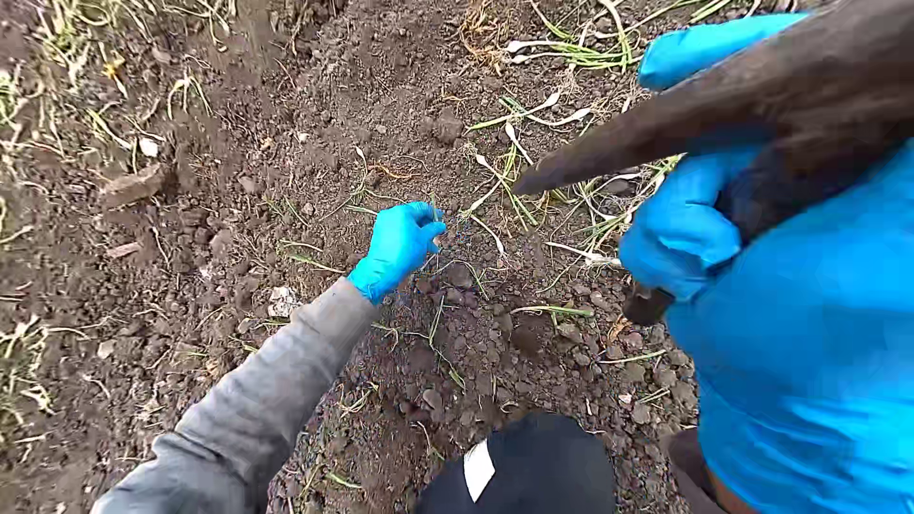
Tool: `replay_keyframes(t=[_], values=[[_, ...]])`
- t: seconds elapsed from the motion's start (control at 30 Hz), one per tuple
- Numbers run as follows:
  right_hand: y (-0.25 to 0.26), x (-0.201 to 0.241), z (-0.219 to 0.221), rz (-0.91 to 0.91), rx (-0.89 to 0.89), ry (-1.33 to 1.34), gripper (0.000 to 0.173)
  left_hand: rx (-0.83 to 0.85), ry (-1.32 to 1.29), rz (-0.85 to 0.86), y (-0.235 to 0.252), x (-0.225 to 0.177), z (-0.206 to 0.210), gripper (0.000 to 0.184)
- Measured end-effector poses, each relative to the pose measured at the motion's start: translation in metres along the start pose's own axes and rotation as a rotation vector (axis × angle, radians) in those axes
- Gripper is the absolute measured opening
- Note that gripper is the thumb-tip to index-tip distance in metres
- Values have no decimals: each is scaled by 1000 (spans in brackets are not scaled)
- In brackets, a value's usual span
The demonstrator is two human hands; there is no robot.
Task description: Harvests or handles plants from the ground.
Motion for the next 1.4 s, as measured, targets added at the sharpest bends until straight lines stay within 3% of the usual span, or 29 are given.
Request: replay_keyframes(t=[0.1, 0.17, 0.2, 0.3, 0.37, 0.43, 0.53, 0.6, 0.7, 0.83, 0.93, 1.07, 1.27, 1.4], values=[[-18, -122, 55, 245, 16, -343, 55, -207, -189, -90, -3, 5, -56, 12], [-59, -215, 60, 444, 48, -481, 62, -151, -153, -68, -3, -2, -30, 10], [-67, -233, 55, 467, 40, -462, 62, -45, -64, -37, -4, -4, 6, 10], [-70, -182, 17, 445, -77, -215, 61, 367, 215, 53, -35, 23, 123, 25], [-75, -130, -29, 440, -147, -143, 66, 369, 213, 32, -53, 25, 124, 36], [-85, -114, -73, 393, -192, -335, 64, 205, 146, -39, -54, 25, 88, 32], [-94, -167, -120, 380, -206, -757, 56, 9, 144, -112, -39, 29, 53, 30], [-87, -197, -130, 458, -214, -869, 54, 26, 122, -181, -23, 20, 66, 36], [-77, -209, -115, 549, -193, -959, 59, 137, 85, -341, 8, 9, 113, 59], [-77, -212, -125, 522, -196, -1043, 62, 116, 71, -308, 19, -7, 135, 34], [-72, -218, -127, 533, -141, -1075, 62, -48, -131, -416, 5, 32, 107, 33], [-76, -221, -126, 577, -171, -1070, 60, -338, -309, -499, -49, 78, 55, 36], [-85, -225, -112, 638, -192, -1031, 64, -477, -263, -515, -146, 91, -3, 27], [-82, -223, -108, 649, -202, -1049, 65, -474, -245, -529, -229, 99, -32, 26]])
Point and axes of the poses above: each hand's wrist, its own y-axis towards the middle knuckle, its own z-axis out of the palm, x = y × z, the point moved 10 cm from there along y, towards the middle knuckle, and after that the axes turned 13 degrees about -x, right-handed, at the moved point
